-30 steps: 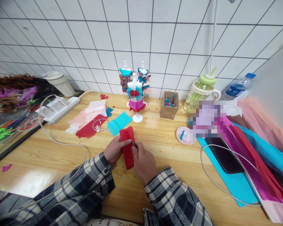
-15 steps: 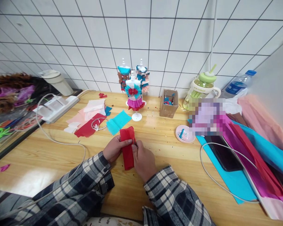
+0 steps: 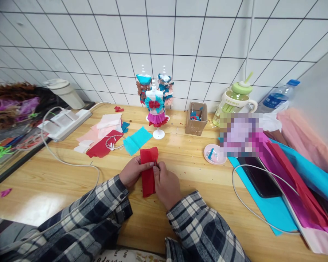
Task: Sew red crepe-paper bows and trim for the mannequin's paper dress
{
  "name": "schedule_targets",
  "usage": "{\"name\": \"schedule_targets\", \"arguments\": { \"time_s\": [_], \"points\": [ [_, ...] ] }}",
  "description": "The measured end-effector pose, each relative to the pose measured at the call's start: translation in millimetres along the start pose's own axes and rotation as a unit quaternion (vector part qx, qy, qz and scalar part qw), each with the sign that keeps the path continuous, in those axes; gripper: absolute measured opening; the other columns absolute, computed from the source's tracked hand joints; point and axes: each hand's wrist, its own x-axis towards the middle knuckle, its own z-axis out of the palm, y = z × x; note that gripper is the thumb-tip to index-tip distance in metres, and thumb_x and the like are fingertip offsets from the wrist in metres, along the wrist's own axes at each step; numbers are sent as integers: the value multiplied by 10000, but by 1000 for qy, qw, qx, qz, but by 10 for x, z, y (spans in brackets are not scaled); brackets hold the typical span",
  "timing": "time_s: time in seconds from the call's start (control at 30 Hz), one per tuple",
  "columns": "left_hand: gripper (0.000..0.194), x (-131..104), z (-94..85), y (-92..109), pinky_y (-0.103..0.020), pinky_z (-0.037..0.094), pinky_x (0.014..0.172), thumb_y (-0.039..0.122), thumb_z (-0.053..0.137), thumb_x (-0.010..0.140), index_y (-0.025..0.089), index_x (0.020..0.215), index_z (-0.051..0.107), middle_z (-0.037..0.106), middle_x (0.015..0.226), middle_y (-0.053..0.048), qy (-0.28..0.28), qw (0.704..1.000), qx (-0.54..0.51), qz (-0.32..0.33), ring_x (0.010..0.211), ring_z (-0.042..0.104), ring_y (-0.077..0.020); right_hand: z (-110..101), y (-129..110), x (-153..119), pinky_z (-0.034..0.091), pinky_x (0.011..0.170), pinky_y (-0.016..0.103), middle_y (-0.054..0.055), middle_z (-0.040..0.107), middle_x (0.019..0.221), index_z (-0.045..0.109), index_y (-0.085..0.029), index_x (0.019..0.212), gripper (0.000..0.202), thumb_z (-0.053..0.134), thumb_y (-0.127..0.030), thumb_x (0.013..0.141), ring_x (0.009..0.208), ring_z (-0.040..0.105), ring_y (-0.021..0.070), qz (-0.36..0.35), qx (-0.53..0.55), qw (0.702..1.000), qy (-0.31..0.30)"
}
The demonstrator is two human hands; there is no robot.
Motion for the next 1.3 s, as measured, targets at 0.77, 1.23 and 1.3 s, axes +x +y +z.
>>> {"name": "schedule_targets", "arguments": {
  "time_s": [0.77, 1.23, 1.3],
  "points": [
    [317, 1, 2, -18, -277, 472, 714, 339, 800, 648, 117, 846, 691, 722, 789, -49, 2, 1000, -21, -17, 689, 628, -153, 2, 12, 7, 238, 544, 260, 29, 645, 757, 438, -224, 934, 346, 185, -455, 982, 677, 597, 191, 2, 13, 1000, -13],
    [334, -3, -6, -17, -284, 470, 761, 335, 802, 649, 116, 878, 697, 729, 822, -49, -7, 999, -28, -24, 738, 636, -156, -3, 46, 4, 269, 564, 256, 35, 650, 782, 443, -228, 941, 340, 195, -458, 980, 715, 606, 198, -2, 44, 999, -8],
    [343, -8, -2, -13, -285, 468, 772, 335, 805, 645, 117, 888, 698, 729, 837, -50, -9, 999, -25, -25, 753, 636, -158, 7, 52, 7, 263, 559, 258, 37, 647, 780, 443, -225, 939, 339, 196, -453, 980, 707, 604, 197, -5, 40, 999, -4]
  ]
}}
